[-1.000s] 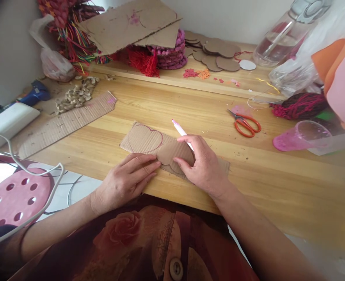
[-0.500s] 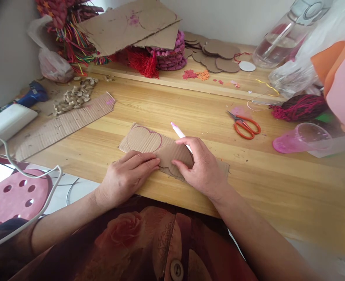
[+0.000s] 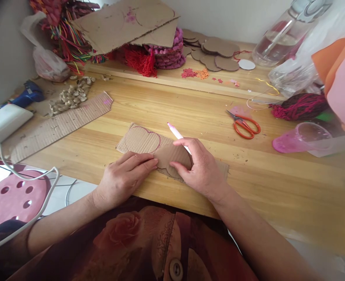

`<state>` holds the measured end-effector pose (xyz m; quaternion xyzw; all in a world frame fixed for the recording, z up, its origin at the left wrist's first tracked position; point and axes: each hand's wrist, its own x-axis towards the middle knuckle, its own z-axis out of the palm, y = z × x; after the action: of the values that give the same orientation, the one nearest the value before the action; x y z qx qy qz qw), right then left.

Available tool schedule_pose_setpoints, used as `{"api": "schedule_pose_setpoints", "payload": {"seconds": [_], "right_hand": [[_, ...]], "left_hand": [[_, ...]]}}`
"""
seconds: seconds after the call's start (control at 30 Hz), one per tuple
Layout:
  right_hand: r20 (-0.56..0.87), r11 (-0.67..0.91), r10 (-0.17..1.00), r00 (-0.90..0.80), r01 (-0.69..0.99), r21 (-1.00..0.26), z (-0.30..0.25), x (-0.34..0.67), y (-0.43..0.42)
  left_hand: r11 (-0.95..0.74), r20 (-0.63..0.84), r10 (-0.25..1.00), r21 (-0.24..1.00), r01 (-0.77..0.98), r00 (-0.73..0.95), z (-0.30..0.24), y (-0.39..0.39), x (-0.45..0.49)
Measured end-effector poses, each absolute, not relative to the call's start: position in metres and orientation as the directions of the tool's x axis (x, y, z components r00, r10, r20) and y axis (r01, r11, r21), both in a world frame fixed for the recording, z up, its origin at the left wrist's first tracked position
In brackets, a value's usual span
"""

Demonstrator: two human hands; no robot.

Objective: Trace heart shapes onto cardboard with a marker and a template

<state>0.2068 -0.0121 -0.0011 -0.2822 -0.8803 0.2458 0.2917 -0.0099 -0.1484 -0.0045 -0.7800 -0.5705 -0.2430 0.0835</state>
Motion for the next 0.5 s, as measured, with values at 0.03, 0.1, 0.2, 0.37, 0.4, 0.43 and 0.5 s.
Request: {"api": "schedule_pose_setpoints", "payload": {"seconds": [0.03,0.1,0.2,0.37,0.4,0.43,0.5], "right_hand": [[0.376,0.720,0.639,-0.671,0.350,-0.598,-0.0012,0.2068,-0.0120],[0.380,0.723,0.635,-0.672,0.344,-0.600,-0.0011,0.2069,-0.0120],[0.386,0.727,0.630,-0.673,0.338,-0.597,-0.0010,0.2067,-0.0120],[0.406,0.739,0.617,-0.674,0.320,-0.593,-0.0027,0.2056,-0.0104],[0.407,0.740,0.616,-0.675,0.318,-0.593,-0.0031,0.2056,-0.0102],[0.405,0.739,0.616,-0.676,0.318,-0.593,-0.0035,0.2057,-0.0100],[0.396,0.735,0.620,-0.677,0.325,-0.595,-0.0038,0.2063,-0.0100]], "left_hand": [[-0.336,0.473,0.850,0.149,0.930,0.232,-0.0046,-0.1483,-0.0099],[-0.338,0.472,0.851,0.154,0.929,0.231,-0.0053,-0.1481,-0.0101],[-0.342,0.473,0.850,0.160,0.926,0.232,-0.0062,-0.1480,-0.0103],[-0.332,0.468,0.855,0.162,0.929,0.224,-0.0067,-0.1487,-0.0101],[-0.332,0.466,0.856,0.162,0.929,0.225,-0.0069,-0.1490,-0.0102],[-0.336,0.465,0.855,0.160,0.928,0.229,-0.0070,-0.1492,-0.0104],[-0.347,0.462,0.853,0.156,0.925,0.243,-0.0068,-0.1495,-0.0110]]}}
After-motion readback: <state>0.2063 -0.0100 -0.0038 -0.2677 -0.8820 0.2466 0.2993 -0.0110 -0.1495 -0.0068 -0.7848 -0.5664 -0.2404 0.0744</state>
